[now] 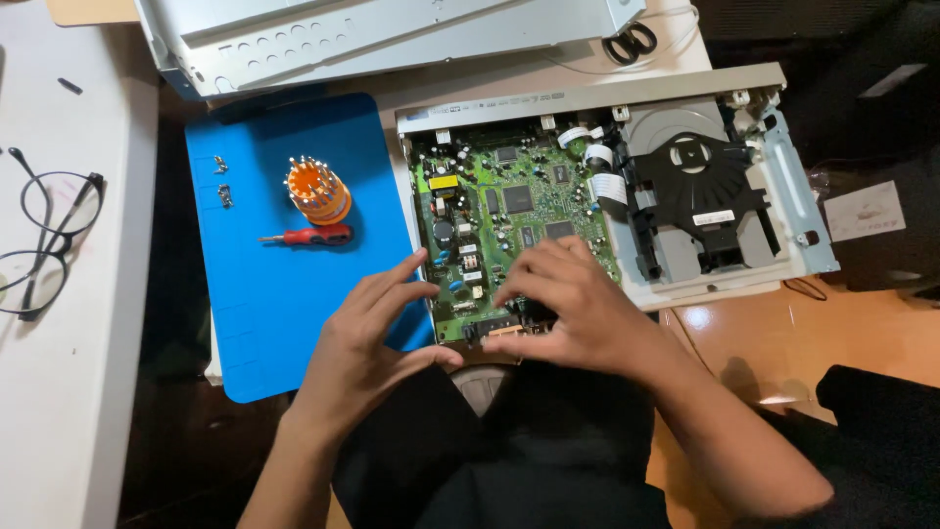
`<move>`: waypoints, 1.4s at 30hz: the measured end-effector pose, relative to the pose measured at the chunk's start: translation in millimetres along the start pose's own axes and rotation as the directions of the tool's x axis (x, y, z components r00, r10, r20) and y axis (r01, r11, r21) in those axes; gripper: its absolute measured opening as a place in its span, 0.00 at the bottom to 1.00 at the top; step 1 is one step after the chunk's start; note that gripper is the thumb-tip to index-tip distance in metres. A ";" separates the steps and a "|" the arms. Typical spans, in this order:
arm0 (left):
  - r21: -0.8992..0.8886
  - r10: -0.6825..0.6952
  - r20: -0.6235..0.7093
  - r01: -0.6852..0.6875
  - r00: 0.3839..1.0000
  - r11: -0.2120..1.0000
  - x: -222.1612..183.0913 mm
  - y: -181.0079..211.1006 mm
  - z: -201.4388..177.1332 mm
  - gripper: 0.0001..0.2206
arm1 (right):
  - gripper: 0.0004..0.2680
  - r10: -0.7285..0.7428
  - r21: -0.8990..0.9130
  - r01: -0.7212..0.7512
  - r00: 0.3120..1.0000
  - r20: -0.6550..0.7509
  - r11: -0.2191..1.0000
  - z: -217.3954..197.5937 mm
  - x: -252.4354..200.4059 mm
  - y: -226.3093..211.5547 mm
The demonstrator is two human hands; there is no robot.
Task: Repairing an electronic device by manipulating internal components like the circuit board and disc drive
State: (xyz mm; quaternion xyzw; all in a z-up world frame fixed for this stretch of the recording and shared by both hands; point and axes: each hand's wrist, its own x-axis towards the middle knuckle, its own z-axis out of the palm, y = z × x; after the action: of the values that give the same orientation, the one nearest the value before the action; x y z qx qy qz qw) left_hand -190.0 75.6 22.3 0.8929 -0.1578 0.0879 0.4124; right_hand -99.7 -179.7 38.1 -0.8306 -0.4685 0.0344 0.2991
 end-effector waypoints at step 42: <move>-0.196 -0.312 -0.539 0.244 0.782 0.950 68.0 -25.4 42.3 0.10 | 0.09 0.010 -0.002 -0.010 0.997 -0.070 1.000 5.0 111.6 59.0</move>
State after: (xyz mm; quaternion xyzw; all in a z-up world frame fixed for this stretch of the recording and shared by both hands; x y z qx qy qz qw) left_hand -116.3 44.5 -3.5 0.8149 0.0999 0.2765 0.4995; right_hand 5.7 -110.8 27.7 -0.8341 -0.4536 0.0062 0.3140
